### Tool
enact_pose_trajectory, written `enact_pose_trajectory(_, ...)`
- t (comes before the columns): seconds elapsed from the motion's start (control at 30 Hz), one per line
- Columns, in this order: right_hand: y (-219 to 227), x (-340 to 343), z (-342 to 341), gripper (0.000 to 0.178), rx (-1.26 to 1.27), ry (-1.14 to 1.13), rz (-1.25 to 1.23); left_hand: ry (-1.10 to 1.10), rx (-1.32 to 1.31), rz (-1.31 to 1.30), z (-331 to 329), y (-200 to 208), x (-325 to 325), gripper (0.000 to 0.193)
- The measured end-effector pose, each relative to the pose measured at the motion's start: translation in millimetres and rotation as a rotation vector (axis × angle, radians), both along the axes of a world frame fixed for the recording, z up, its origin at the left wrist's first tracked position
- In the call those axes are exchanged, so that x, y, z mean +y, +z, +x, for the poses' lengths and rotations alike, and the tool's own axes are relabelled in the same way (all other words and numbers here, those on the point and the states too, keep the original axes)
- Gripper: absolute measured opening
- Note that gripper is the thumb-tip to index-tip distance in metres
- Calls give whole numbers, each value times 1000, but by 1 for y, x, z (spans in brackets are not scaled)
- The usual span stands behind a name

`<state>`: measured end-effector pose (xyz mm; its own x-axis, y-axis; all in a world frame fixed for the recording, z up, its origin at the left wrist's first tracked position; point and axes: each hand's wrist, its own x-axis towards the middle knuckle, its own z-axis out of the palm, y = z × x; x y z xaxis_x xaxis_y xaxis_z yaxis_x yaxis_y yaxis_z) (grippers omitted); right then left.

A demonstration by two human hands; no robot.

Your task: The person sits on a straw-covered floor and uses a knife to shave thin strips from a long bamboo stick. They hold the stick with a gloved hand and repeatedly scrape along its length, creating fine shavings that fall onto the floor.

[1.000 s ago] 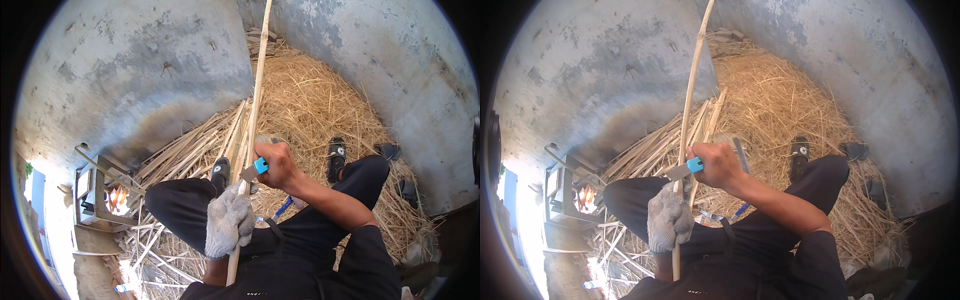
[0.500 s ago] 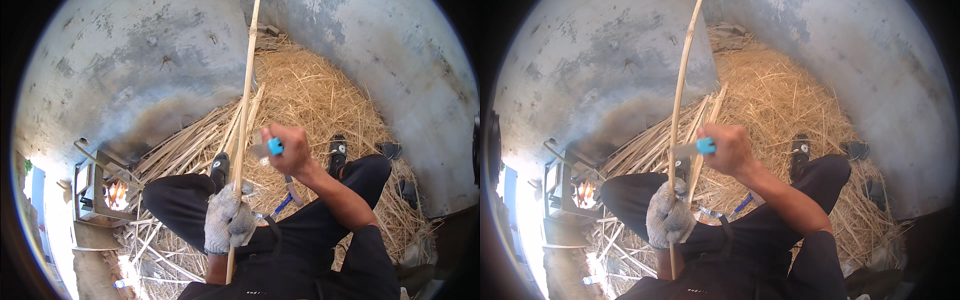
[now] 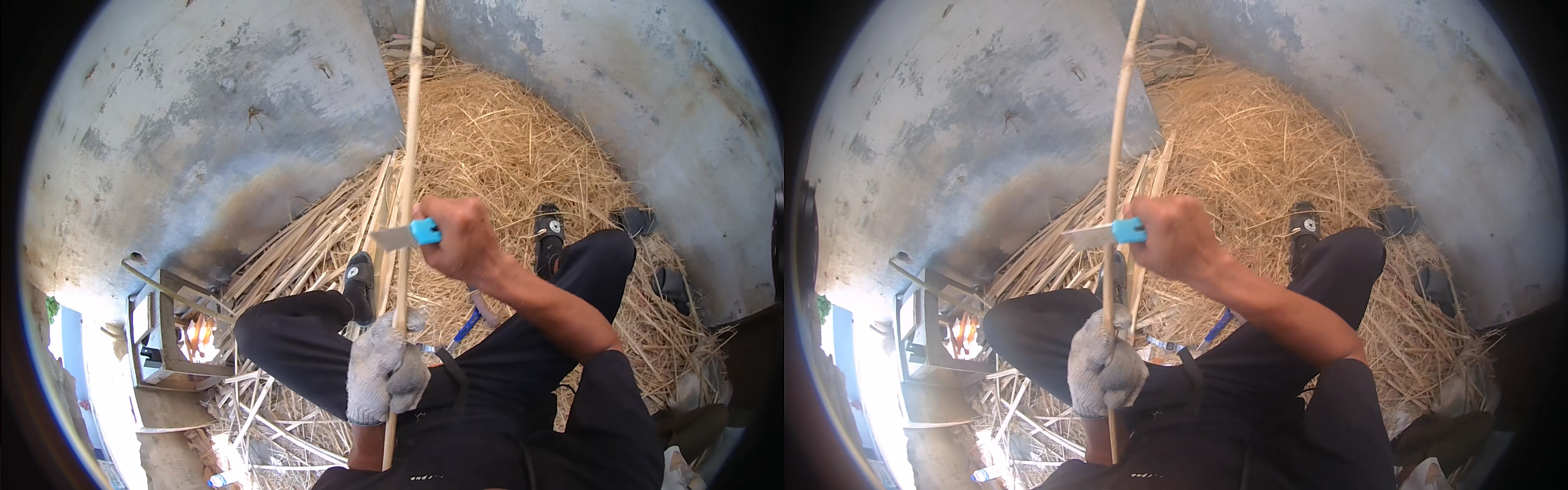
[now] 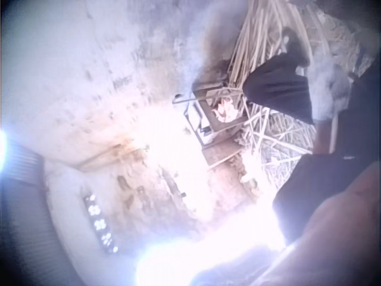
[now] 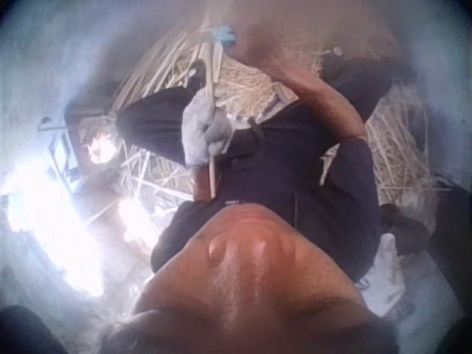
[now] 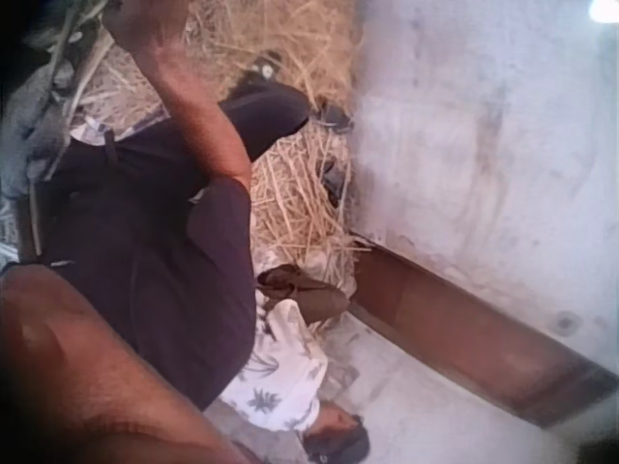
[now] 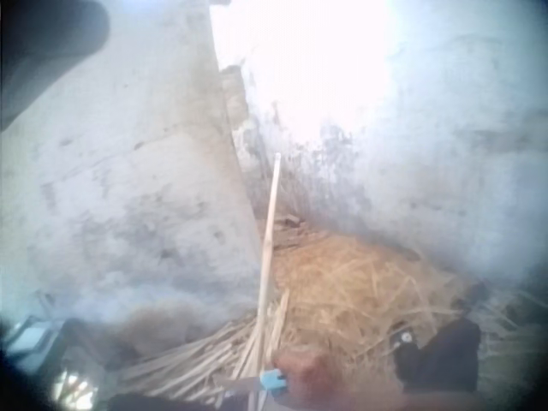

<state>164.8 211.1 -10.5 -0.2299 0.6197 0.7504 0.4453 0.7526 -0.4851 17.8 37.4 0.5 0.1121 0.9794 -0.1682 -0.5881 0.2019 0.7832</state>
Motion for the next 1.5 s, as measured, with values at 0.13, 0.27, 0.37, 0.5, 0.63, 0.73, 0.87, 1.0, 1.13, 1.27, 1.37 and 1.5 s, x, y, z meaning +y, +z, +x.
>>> enact_pose_trajectory(0.13, 2, 7, -2, 33, -29, -61, 65, 21, -30, 29, 2, 1, 4, 34)
enact_pose_trajectory(0.27, 3, 36, 11, 33, -37, -243, -180, -9, -73, -5, 6, 2, 1, 35)
enact_pose_trajectory(0.37, 2, 48, 24, 32, -32, -338, -182, -55, -142, 9, 4, -7, -6, 36)
enact_pose_trajectory(0.5, 1, 24, 14, 30, -20, -157, -33, -37, -118, -11, 4, -3, -2, 36)
enact_pose_trajectory(0.63, 4, 28, 15, 31, 11, -207, 62, -83, -52, -22, 6, -2, -6, 36)
enact_pose_trajectory(0.73, 14, 77, 48, 29, -30, -477, -17, -104, 95, -36, 11, -2, -21, 34)
enact_pose_trajectory(0.87, -10, 107, 64, 34, -93, -621, -22, -139, 138, -167, 9, 5, -37, 32)
enact_pose_trajectory(1.0, -55, 203, 201, 38, 536, -974, -818, 11, 306, -378, -13, 10, -81, 29)
enact_pose_trajectory(1.13, -32, 159, 164, 33, 387, -818, -578, 111, -14, -215, -34, 4, -63, 29)
enact_pose_trajectory(1.27, -7, 118, 76, 39, 132, -436, -416, 33, 236, -180, -31, 10, -31, 34)
enact_pose_trajectory(1.37, 26, 65, 37, 37, -108, -329, 46, 111, 284, -70, -31, 22, -16, 35)
enact_pose_trajectory(1.5, 32, 3, 16, 22, -9, 132, -178, 118, 169, -12, -30, 29, 5, 38)
